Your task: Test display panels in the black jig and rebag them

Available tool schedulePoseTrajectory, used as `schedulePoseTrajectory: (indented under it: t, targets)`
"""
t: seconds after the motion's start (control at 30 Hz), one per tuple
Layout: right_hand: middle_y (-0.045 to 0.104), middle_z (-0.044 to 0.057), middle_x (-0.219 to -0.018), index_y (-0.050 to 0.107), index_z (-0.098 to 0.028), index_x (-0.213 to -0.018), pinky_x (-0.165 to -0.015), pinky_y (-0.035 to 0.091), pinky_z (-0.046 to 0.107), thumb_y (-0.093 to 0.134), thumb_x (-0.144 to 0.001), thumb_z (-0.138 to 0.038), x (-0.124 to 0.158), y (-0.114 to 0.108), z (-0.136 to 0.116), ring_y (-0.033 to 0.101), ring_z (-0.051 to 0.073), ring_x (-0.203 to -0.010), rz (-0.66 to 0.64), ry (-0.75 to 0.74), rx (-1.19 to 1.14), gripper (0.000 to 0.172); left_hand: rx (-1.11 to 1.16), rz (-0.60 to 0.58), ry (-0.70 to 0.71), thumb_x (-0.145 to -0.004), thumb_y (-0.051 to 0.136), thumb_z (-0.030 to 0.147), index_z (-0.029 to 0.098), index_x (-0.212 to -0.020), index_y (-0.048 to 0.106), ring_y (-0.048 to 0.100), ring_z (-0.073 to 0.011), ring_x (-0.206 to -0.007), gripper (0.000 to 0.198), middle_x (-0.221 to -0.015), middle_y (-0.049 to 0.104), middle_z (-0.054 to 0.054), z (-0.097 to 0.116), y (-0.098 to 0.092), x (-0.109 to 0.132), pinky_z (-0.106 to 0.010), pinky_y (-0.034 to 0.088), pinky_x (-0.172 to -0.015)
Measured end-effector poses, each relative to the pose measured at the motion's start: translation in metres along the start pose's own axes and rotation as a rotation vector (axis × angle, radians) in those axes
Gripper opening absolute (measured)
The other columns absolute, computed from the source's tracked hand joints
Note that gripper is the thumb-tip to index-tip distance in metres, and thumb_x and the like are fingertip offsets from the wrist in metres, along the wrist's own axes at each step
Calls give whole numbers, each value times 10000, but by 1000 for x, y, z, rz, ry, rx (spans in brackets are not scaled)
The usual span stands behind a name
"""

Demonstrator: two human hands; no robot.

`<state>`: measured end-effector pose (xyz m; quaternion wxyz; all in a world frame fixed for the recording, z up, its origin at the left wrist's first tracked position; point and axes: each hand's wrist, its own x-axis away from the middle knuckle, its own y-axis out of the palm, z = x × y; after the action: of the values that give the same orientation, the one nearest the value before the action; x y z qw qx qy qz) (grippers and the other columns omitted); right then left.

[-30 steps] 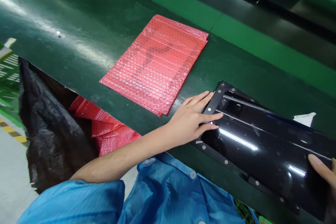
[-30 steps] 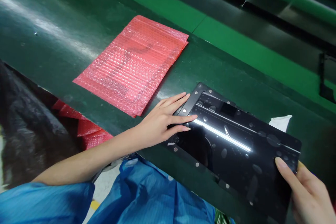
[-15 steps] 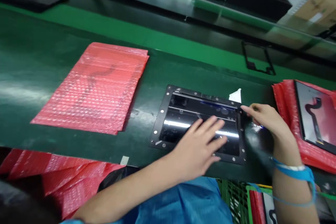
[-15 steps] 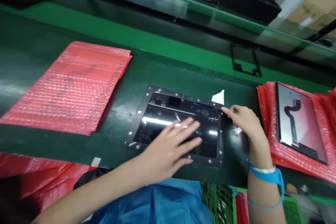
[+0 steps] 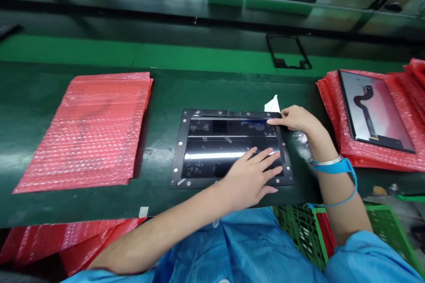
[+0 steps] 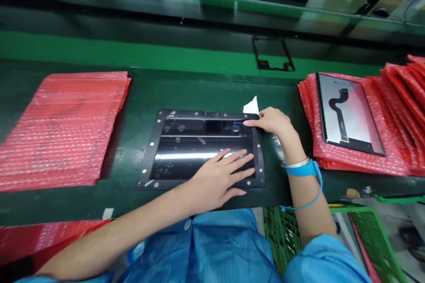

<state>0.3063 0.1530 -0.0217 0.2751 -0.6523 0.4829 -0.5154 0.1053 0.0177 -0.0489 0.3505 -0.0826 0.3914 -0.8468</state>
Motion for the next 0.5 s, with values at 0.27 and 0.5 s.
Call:
schedulePoseTrajectory:
  t: [0.27, 0.5]
  targets:
    - [496, 13, -511, 431, -236, -513, -572, 273, 302, 628, -792, -618, 11, 17, 11, 460, 173, -563, 260, -21, -243, 512, -535, 349, -379, -959, 553, 293, 192, -1356, 604, 553, -340, -1235, 413, -1230, 679, -142, -35, -51, -16, -596, 263, -1151]
    - [536, 7, -520, 566, -226, -634, -546, 367, 296, 601, -636, -847, 18, 25, 4, 494, 169, -532, 232, -238, -672, 622, -472, 606, -324, -983, 485, 269, 173, -1213, 627, 581, -271, -1046, 287, -1040, 699, -93, -35, -67, -16, -462, 394, -990]
